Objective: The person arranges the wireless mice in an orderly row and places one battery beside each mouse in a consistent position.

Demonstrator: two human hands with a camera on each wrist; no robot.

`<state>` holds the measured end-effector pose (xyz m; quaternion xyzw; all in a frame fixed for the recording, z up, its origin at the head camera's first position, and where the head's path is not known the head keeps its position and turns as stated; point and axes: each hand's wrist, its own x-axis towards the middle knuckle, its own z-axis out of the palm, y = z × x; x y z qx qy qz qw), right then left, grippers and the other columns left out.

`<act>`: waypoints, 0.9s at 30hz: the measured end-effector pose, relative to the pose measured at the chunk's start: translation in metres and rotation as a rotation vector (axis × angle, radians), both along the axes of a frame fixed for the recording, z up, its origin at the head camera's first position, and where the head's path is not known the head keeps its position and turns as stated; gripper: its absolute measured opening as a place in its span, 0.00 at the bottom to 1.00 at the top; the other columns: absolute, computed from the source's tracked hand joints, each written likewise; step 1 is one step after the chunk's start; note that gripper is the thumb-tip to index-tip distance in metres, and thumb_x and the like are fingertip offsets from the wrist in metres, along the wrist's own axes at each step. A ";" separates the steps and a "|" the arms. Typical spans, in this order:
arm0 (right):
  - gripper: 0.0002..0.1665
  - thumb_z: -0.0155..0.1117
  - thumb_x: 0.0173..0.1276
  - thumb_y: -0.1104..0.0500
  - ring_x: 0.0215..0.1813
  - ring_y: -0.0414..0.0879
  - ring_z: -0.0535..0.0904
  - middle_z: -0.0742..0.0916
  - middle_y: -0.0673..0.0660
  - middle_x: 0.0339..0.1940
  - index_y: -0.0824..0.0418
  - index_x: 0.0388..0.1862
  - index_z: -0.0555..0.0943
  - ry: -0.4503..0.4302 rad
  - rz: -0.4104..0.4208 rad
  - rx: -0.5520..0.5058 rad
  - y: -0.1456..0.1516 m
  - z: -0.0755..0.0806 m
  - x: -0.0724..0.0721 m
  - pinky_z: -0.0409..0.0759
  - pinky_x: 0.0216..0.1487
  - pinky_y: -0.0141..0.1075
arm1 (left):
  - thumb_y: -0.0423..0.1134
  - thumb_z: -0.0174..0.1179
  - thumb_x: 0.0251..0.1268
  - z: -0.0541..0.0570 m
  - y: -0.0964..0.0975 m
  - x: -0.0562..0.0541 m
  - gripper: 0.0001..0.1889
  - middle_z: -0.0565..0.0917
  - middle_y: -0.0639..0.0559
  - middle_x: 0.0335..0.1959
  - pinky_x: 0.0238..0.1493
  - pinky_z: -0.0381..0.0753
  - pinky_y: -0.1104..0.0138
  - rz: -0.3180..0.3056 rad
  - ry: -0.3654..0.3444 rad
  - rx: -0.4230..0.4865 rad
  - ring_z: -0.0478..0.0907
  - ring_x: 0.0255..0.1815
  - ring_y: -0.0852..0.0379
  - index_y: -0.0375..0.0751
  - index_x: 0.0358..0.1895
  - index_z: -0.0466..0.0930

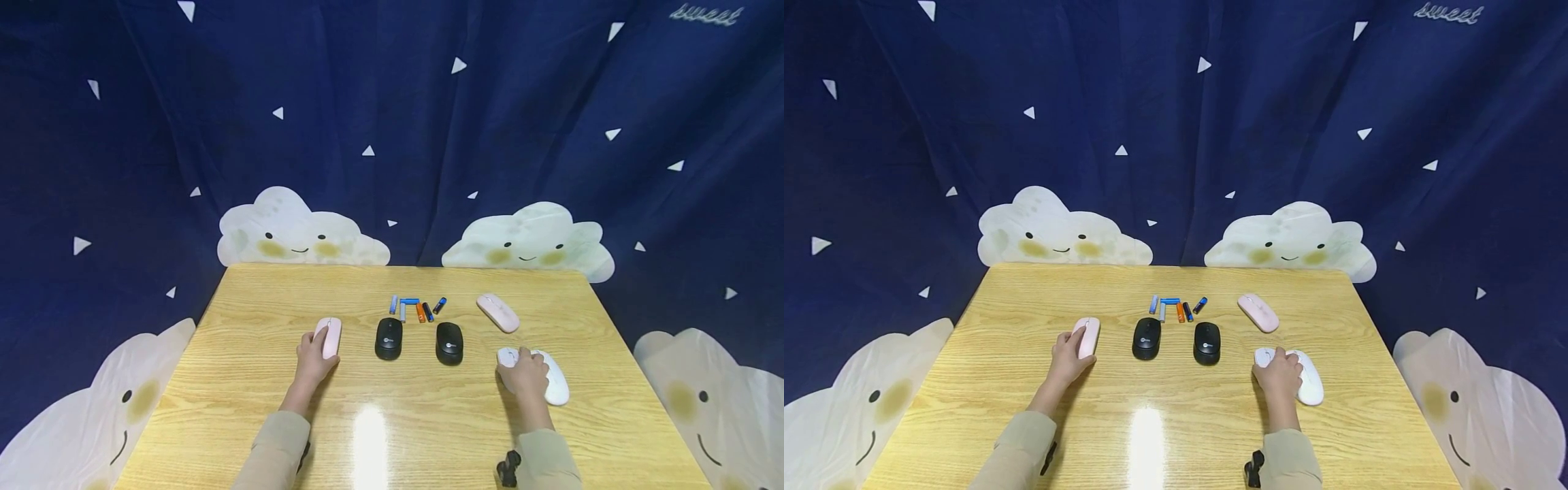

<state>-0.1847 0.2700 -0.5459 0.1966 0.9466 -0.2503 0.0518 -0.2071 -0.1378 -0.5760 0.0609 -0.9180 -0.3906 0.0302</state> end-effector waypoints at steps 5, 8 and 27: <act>0.43 0.61 0.51 0.57 0.58 0.74 0.54 0.60 0.81 0.56 0.77 0.62 0.57 0.019 -0.008 0.003 0.000 -0.004 0.001 0.61 0.52 0.64 | 0.33 0.68 0.46 0.000 -0.002 -0.001 0.38 0.60 0.28 0.58 0.53 0.67 0.45 -0.021 -0.010 -0.001 0.59 0.56 0.30 0.34 0.64 0.63; 0.44 0.62 0.50 0.59 0.57 0.74 0.54 0.60 0.81 0.55 0.78 0.61 0.57 0.019 -0.008 0.007 0.000 -0.004 0.001 0.61 0.52 0.64 | 0.34 0.68 0.47 -0.001 -0.004 -0.001 0.38 0.60 0.28 0.58 0.52 0.67 0.45 -0.030 -0.016 0.005 0.59 0.56 0.31 0.34 0.65 0.62; 0.43 0.61 0.53 0.56 0.55 0.74 0.56 0.60 0.80 0.53 0.82 0.59 0.58 -0.029 0.032 0.020 -0.004 0.001 0.007 0.65 0.50 0.62 | 0.41 0.71 0.44 -0.014 -0.022 -0.004 0.41 0.64 0.33 0.55 0.56 0.64 0.46 -0.099 -0.009 0.067 0.60 0.56 0.35 0.38 0.65 0.63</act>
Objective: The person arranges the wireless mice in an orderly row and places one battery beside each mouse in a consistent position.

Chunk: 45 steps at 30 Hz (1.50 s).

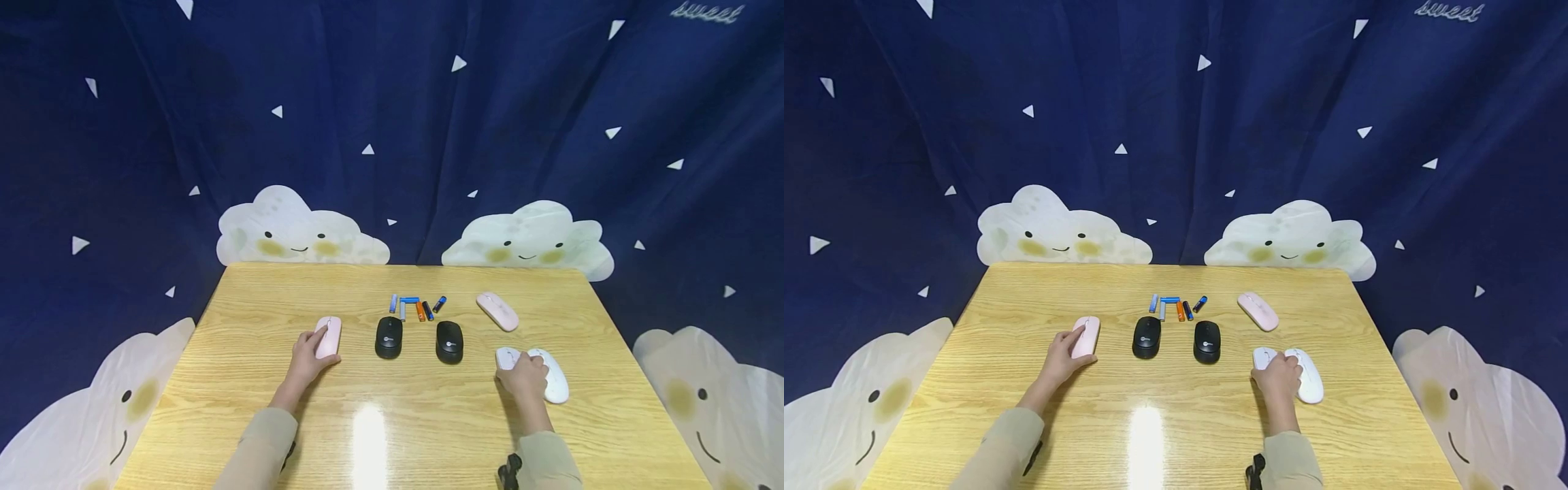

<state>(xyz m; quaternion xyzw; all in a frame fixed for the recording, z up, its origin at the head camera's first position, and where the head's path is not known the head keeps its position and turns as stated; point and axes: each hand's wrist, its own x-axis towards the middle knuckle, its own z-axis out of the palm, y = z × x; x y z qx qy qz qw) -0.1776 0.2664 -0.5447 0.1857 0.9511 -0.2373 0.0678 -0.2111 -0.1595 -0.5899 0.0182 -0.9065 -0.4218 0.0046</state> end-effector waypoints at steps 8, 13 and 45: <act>0.42 0.61 0.53 0.55 0.55 0.73 0.56 0.60 0.79 0.54 0.81 0.59 0.58 -0.019 -0.025 -0.034 -0.002 -0.001 0.000 0.64 0.51 0.63 | 0.42 0.68 0.49 0.001 -0.007 0.000 0.38 0.65 0.31 0.55 0.56 0.64 0.45 -0.055 0.048 0.000 0.62 0.56 0.34 0.38 0.65 0.64; 0.42 0.61 0.53 0.55 0.56 0.73 0.56 0.61 0.79 0.54 0.80 0.59 0.59 -0.021 -0.036 -0.036 -0.002 -0.003 0.001 0.64 0.51 0.63 | 0.34 0.57 0.59 0.003 -0.012 -0.001 0.27 0.66 0.30 0.53 0.55 0.64 0.44 -0.098 0.062 0.034 0.65 0.54 0.33 0.36 0.64 0.65; 0.39 0.68 0.50 0.57 0.43 0.57 0.76 0.76 0.72 0.44 0.79 0.55 0.64 0.106 -0.103 -0.575 -0.065 0.005 0.025 0.80 0.37 0.37 | 0.29 0.58 0.58 0.002 -0.033 -0.008 0.26 0.76 0.33 0.50 0.48 0.71 0.73 -0.027 -0.090 0.328 0.72 0.53 0.43 0.25 0.60 0.65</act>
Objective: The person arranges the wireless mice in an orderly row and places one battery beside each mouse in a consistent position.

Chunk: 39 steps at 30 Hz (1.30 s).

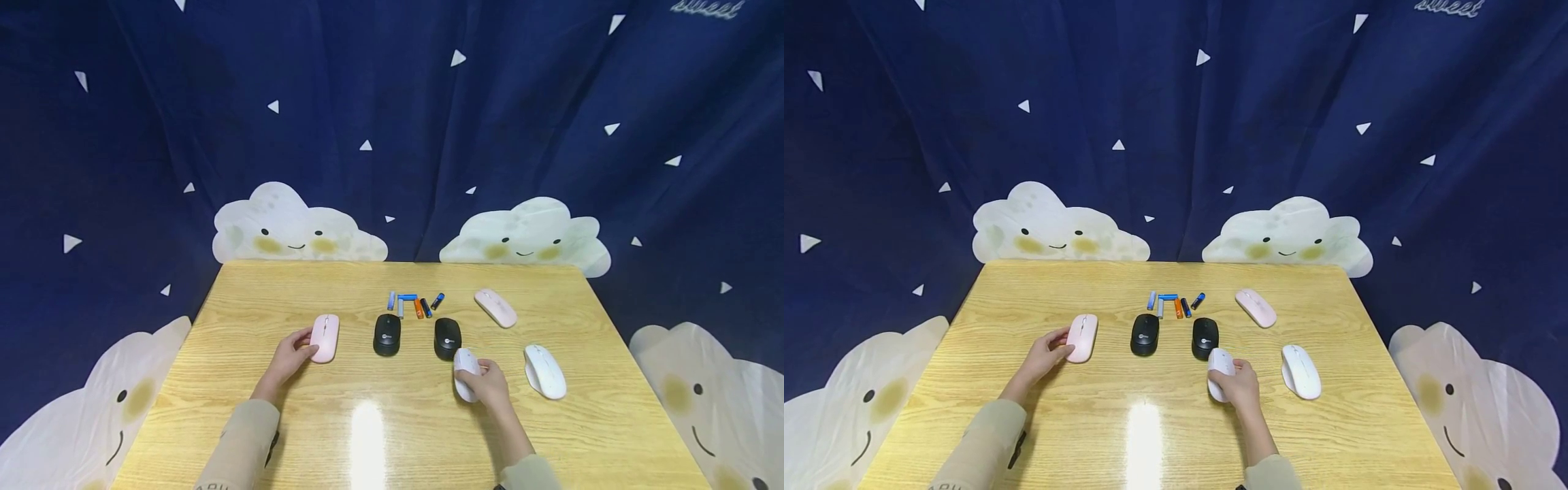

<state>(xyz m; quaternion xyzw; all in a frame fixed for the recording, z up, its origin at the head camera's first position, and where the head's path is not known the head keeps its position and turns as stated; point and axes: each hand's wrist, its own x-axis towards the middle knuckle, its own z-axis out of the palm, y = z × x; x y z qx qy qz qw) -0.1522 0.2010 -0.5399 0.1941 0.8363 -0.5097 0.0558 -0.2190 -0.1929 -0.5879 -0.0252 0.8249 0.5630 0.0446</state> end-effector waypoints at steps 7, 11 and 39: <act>0.38 0.72 0.44 0.60 0.37 0.50 0.75 0.78 0.64 0.37 0.76 0.52 0.68 0.041 0.111 -0.043 -0.065 0.002 0.006 0.79 0.32 0.35 | 0.29 0.58 0.58 0.001 0.001 0.002 0.26 0.75 0.32 0.50 0.47 0.72 0.74 -0.007 0.006 0.008 0.72 0.53 0.42 0.25 0.60 0.65; 0.40 0.74 0.43 0.58 0.36 0.48 0.75 0.78 0.61 0.36 0.74 0.52 0.69 0.045 0.203 -0.015 -0.098 0.000 0.006 0.78 0.32 0.34 | 0.29 0.58 0.59 0.001 0.000 0.003 0.26 0.75 0.32 0.50 0.47 0.72 0.76 -0.012 0.014 0.011 0.72 0.53 0.41 0.24 0.60 0.65; 0.39 0.76 0.39 0.44 0.33 0.47 0.69 0.71 0.56 0.33 0.67 0.41 0.70 0.035 0.457 0.178 -0.222 -0.017 0.005 0.70 0.30 0.35 | 0.29 0.58 0.59 0.002 0.000 0.002 0.25 0.76 0.32 0.49 0.54 0.72 0.64 -0.010 0.029 -0.010 0.72 0.53 0.41 0.23 0.59 0.65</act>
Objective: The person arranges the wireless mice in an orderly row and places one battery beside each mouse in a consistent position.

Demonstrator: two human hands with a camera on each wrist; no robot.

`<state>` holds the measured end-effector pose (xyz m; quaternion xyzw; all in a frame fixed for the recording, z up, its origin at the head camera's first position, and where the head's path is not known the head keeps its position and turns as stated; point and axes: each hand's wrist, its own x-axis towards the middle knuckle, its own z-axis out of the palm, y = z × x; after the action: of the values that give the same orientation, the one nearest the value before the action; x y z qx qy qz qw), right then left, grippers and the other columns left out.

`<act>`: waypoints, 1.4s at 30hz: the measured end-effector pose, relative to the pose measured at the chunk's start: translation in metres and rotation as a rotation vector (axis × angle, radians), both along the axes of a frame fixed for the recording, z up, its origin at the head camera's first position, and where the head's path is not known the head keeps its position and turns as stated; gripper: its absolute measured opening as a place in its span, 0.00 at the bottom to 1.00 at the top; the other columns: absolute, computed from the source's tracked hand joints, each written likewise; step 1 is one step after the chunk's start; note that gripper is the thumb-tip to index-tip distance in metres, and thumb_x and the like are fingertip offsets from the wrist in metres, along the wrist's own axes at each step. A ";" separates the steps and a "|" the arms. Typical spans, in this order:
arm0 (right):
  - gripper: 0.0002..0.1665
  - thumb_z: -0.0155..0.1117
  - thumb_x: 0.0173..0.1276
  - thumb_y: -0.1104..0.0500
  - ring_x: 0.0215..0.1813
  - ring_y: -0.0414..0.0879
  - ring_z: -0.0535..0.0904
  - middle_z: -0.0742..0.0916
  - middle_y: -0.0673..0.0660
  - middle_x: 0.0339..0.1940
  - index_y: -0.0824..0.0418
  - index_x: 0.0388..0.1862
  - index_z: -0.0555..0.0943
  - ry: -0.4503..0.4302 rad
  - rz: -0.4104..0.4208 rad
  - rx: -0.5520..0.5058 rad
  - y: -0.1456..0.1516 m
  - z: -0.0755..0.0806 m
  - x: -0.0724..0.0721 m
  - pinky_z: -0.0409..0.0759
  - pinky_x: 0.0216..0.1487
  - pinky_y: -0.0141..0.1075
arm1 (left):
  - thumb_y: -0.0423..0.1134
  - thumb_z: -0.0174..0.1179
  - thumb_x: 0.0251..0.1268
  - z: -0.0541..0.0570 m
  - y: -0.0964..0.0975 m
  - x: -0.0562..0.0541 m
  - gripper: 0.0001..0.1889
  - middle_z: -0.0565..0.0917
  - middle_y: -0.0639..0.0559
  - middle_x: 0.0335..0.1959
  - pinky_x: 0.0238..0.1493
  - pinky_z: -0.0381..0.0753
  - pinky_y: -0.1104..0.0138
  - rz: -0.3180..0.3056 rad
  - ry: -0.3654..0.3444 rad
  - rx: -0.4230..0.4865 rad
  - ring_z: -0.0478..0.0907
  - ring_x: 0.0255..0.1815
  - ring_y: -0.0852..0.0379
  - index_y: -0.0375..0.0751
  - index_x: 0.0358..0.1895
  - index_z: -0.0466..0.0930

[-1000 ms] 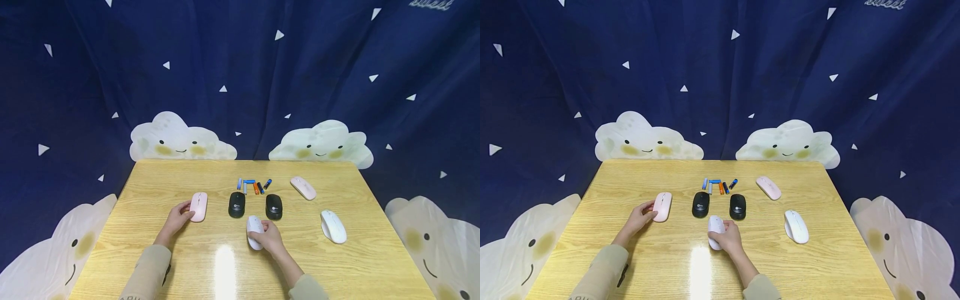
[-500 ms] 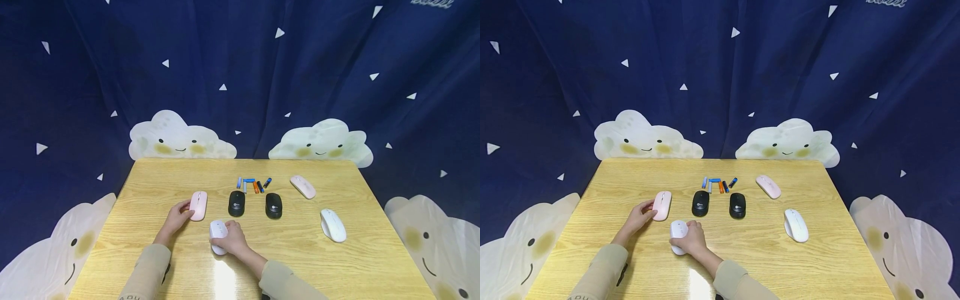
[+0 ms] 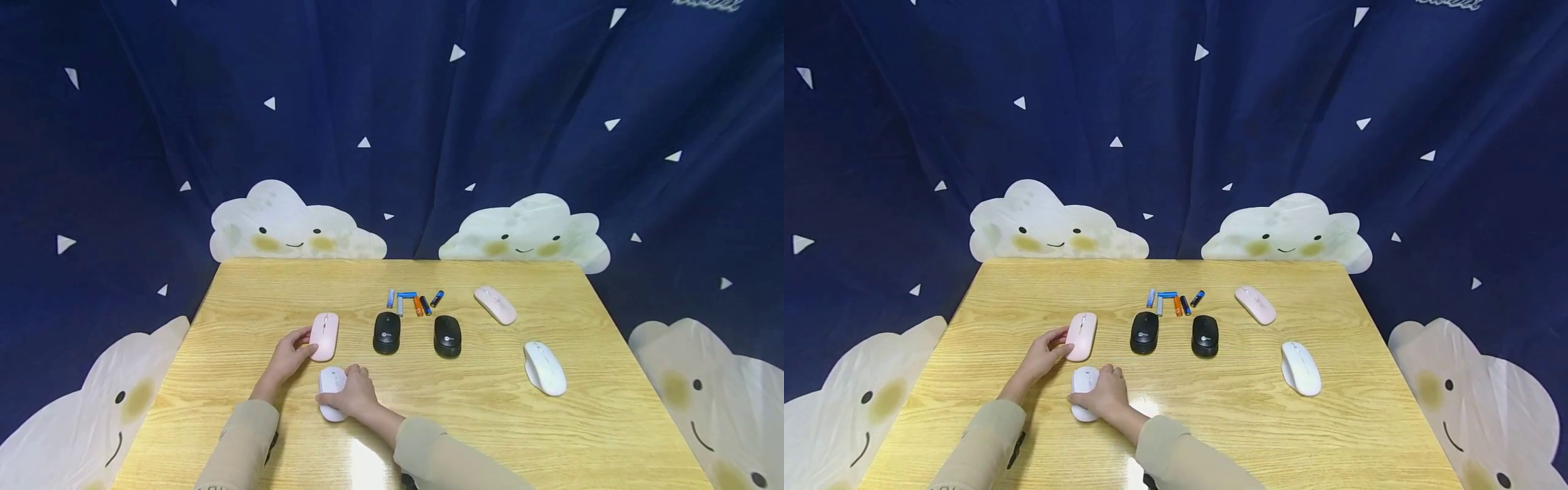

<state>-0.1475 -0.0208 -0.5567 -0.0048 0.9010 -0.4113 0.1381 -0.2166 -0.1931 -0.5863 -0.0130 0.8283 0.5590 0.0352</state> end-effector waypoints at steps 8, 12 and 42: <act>0.44 0.77 0.37 0.41 0.31 0.48 0.70 0.71 0.58 0.33 0.67 0.44 0.69 0.018 -0.003 0.051 -0.014 -0.005 -0.002 0.72 0.27 0.36 | 0.28 0.58 0.58 -0.001 0.000 0.001 0.25 0.75 0.32 0.49 0.57 0.70 0.58 -0.014 -0.009 0.010 0.71 0.53 0.41 0.24 0.59 0.65; 0.46 0.76 0.36 0.39 0.31 0.48 0.70 0.71 0.58 0.33 0.67 0.44 0.68 0.027 -0.003 0.064 -0.019 -0.005 -0.002 0.73 0.27 0.37 | 0.28 0.57 0.59 0.000 -0.001 0.000 0.25 0.75 0.32 0.50 0.58 0.68 0.55 -0.020 0.000 0.016 0.71 0.54 0.41 0.24 0.60 0.65; 0.24 0.65 0.55 0.67 0.13 0.42 0.74 0.75 0.54 0.23 0.72 0.48 0.67 -0.113 -0.010 -0.324 -0.015 -0.006 0.002 0.77 0.14 0.32 | 0.31 0.57 0.61 0.002 0.001 0.000 0.25 0.76 0.33 0.50 0.55 0.70 0.58 -0.003 -0.032 -0.037 0.72 0.54 0.42 0.27 0.61 0.65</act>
<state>-0.1454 -0.0358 -0.5625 0.0008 0.8137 -0.5514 0.1840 -0.2167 -0.1925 -0.5843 -0.0211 0.8379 0.5432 0.0490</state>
